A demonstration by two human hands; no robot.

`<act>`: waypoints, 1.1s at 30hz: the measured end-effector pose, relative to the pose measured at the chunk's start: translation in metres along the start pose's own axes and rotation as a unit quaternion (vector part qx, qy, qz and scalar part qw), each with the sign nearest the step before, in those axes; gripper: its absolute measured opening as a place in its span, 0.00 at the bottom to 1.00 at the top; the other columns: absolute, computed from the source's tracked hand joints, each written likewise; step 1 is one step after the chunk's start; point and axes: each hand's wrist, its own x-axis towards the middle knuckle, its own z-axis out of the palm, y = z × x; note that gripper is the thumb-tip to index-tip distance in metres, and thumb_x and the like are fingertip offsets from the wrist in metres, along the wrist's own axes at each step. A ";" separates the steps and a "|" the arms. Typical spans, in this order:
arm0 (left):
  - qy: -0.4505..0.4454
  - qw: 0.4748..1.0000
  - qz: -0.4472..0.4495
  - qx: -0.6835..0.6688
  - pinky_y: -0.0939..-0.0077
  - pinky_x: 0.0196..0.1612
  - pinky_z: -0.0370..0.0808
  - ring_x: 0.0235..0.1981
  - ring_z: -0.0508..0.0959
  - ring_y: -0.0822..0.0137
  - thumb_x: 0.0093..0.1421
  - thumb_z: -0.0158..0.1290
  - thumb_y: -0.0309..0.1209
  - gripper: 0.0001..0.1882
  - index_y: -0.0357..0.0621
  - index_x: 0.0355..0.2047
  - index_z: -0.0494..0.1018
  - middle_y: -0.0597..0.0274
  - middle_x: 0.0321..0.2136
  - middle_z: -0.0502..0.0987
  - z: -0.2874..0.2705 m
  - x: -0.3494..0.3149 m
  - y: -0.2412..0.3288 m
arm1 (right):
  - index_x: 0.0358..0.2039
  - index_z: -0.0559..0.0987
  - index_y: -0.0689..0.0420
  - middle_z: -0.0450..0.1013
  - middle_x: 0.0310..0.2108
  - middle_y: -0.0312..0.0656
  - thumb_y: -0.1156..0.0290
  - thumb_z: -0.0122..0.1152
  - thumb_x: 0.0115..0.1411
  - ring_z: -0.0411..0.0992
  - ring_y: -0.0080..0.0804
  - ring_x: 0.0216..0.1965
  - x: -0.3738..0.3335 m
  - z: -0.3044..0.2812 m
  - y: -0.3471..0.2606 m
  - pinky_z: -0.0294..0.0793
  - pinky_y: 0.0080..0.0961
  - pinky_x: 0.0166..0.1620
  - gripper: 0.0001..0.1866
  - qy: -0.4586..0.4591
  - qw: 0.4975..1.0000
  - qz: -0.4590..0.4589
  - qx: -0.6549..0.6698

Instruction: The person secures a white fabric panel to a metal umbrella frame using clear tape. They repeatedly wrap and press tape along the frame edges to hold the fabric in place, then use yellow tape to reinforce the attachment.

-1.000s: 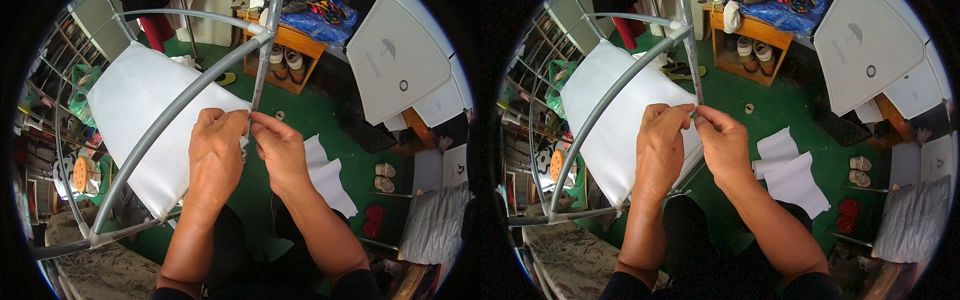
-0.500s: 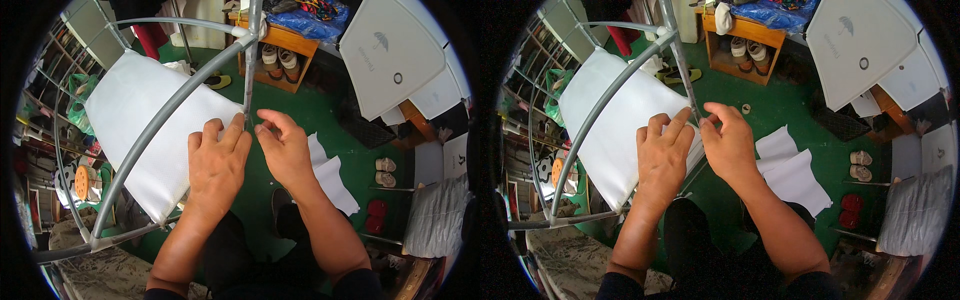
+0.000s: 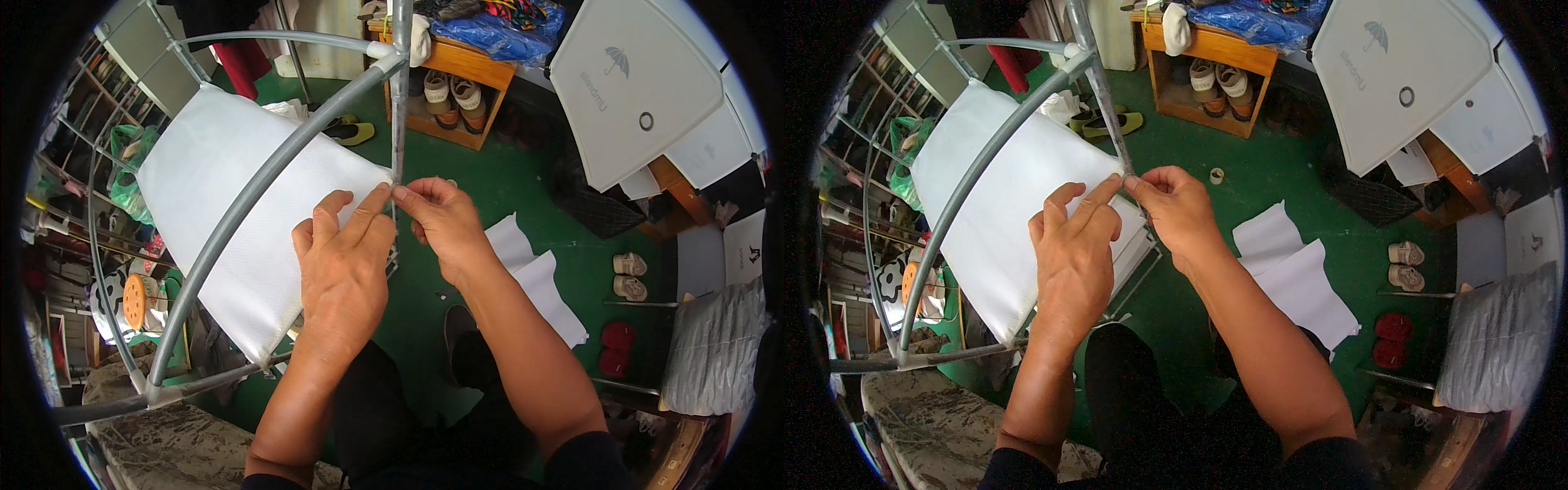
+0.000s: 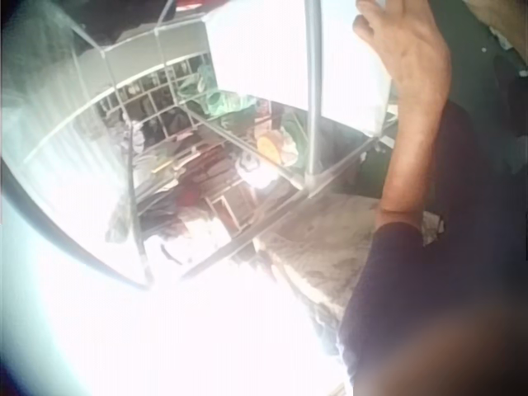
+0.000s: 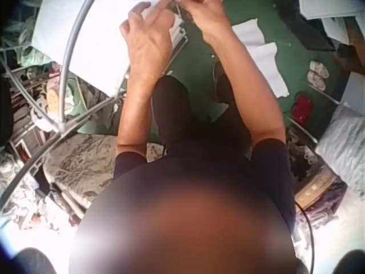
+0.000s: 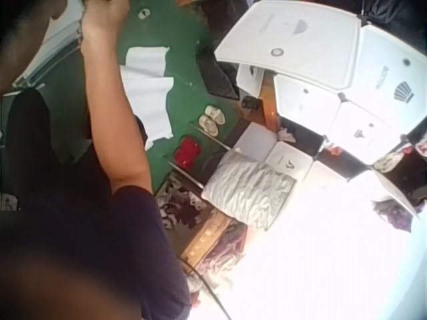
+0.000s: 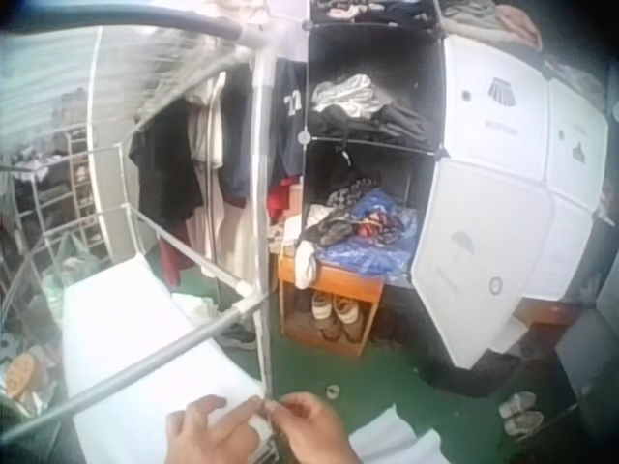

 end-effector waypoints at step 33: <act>-0.021 0.997 -0.072 0.024 0.42 0.70 0.55 0.66 0.64 0.41 0.57 0.57 0.23 0.21 0.38 0.51 0.71 0.42 0.59 0.71 -0.005 -0.006 -0.015 | 0.38 0.78 0.50 0.73 0.28 0.28 0.69 0.57 0.68 0.68 0.17 0.28 -0.016 0.045 0.021 0.68 0.18 0.33 0.03 -0.137 0.952 0.132 0.238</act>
